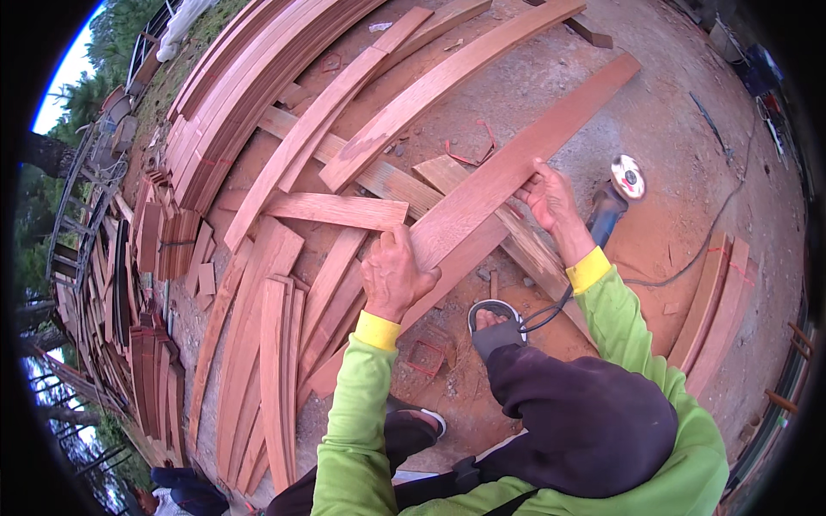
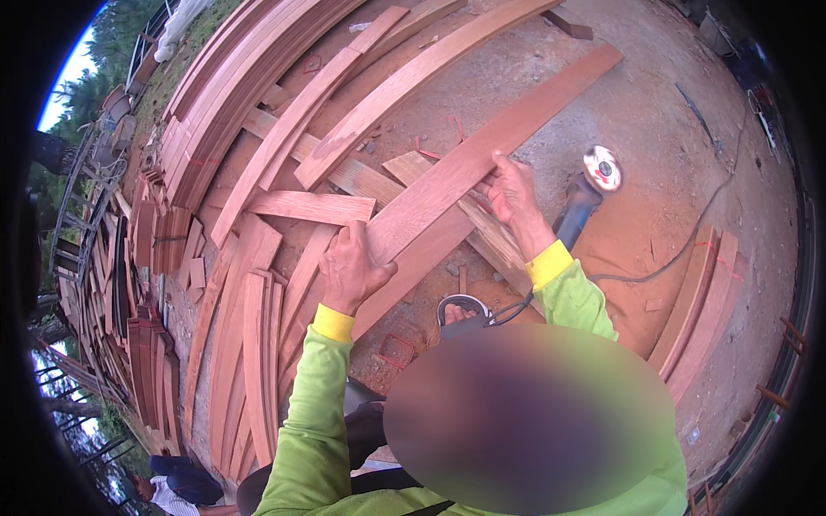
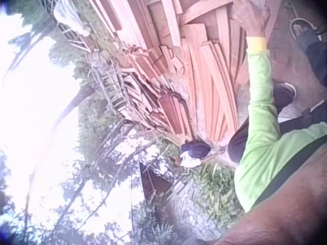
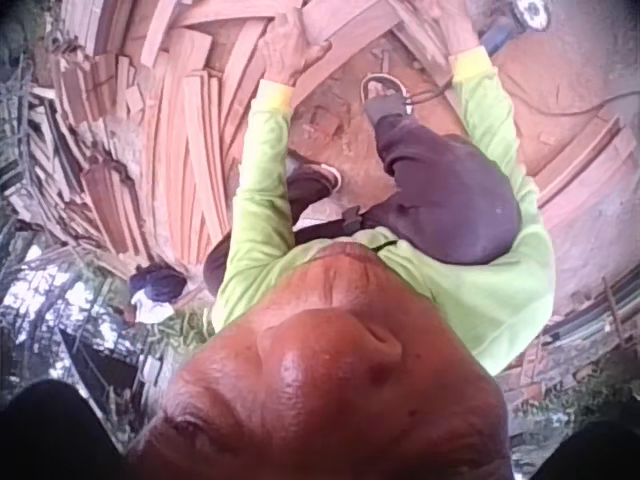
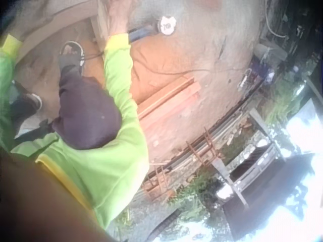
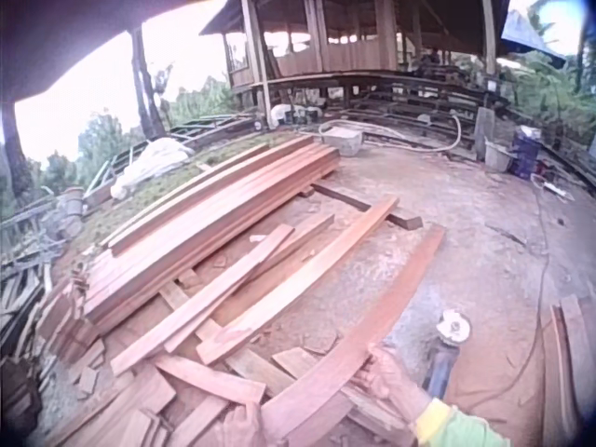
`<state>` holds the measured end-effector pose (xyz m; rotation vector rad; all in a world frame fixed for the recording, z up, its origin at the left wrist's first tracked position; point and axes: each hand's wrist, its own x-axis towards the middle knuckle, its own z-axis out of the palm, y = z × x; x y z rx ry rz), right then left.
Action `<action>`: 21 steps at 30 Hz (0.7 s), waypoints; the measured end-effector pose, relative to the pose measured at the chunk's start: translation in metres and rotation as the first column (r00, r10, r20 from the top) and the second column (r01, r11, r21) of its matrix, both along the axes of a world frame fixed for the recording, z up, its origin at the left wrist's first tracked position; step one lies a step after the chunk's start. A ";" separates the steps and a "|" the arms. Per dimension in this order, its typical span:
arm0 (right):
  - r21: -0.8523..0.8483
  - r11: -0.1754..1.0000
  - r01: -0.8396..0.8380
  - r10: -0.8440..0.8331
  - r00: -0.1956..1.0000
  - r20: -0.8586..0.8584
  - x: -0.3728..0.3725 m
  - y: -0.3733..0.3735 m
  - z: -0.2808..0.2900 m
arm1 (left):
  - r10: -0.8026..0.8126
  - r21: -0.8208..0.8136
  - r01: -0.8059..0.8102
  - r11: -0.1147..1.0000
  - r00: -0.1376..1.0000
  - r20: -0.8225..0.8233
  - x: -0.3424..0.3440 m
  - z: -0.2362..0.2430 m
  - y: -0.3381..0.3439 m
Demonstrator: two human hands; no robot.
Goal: The person sits on the ground and uses an angle grinder to smooth the edges of wooden planks. They pick up planks, grind them, and place them back down, repeating the process with multiple pieces.
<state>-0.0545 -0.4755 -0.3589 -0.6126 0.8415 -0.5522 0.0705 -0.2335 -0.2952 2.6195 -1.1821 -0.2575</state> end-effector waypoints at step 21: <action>-0.246 0.962 -0.121 0.149 0.984 0.098 0.169 -0.026 0.027 | 0.101 -0.098 -0.089 0.991 0.987 0.124 0.132 0.005 -0.001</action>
